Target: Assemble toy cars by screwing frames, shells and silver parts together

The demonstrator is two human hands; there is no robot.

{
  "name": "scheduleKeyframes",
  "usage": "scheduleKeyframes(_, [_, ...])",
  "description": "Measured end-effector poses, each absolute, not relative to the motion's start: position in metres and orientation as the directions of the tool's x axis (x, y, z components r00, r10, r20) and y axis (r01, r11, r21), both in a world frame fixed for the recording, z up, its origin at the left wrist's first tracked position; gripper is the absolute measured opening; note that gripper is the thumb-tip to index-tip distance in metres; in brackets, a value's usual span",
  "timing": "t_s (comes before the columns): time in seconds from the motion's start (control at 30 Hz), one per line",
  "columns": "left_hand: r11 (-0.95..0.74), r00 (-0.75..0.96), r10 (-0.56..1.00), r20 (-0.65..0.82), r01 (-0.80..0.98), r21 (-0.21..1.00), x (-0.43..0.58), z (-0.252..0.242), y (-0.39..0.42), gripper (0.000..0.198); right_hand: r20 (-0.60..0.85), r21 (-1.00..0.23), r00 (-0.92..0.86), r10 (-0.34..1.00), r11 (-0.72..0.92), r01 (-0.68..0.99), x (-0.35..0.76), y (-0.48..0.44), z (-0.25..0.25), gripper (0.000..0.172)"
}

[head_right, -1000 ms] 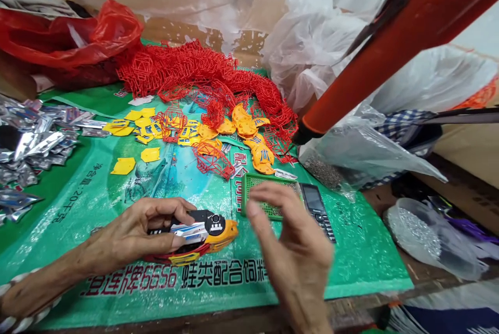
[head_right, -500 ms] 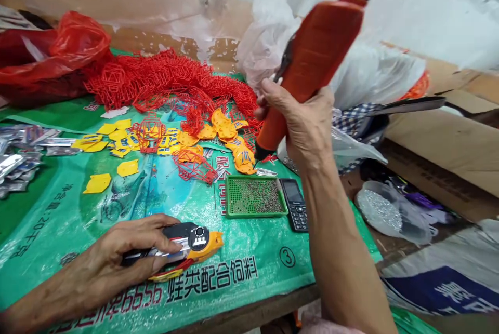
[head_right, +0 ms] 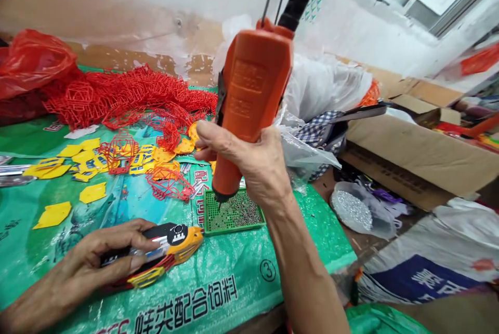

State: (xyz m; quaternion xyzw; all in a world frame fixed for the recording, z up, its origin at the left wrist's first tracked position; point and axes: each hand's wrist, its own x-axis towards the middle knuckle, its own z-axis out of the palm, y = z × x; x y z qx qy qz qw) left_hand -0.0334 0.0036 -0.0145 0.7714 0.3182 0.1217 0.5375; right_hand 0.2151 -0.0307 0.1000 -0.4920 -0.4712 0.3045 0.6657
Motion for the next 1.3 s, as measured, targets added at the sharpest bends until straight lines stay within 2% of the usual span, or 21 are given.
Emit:
scheduleKeyframes(0.1, [-0.147,0.755,0.621,-0.212,0.378,0.914,-0.031,-0.012,0.005,0.031,0.386,-0.916,0.445,0.808,0.391,0.084,0.214,-0.031,0.083,0.032])
scheduleKeyframes(0.23, [-0.167,0.719,0.665,-0.204,0.409,0.897,-0.032,-0.014,0.003,0.031,0.448,-0.886,0.468,0.762,0.447,0.121,0.219,-0.031,0.066,0.033])
scheduleKeyframes(0.4, [-0.18,0.727,0.664,-0.178,0.386,0.905,-0.03,-0.014,0.002,0.03,0.481,-0.872,0.501,0.72,0.452,0.187,0.221,-0.025,0.055,0.028])
scheduleKeyframes(0.7, [-0.07,0.686,0.702,-0.192,0.334,0.94,-0.029,-0.018,0.0,0.024,0.51,-0.859,0.551,0.66,0.418,0.295,0.217,-0.016,0.047,0.026])
scheduleKeyframes(0.93, [-0.054,0.686,0.698,-0.205,0.337,0.94,-0.029,-0.019,-0.001,0.024,0.501,-0.865,0.589,0.634,0.386,0.322,0.22,-0.017,0.041,0.024])
scheduleKeyframes(1.13, [-0.048,0.67,0.712,-0.212,0.347,0.937,-0.029,-0.02,-0.002,0.026,0.505,-0.859,0.573,0.645,0.439,0.262,0.219,-0.015,0.04,0.021])
scheduleKeyframes(1.3, [-0.086,0.635,0.751,-0.181,0.367,0.926,-0.03,-0.025,-0.004,0.025,0.498,-0.861,0.569,0.655,0.45,0.237,0.219,-0.011,0.039,0.026])
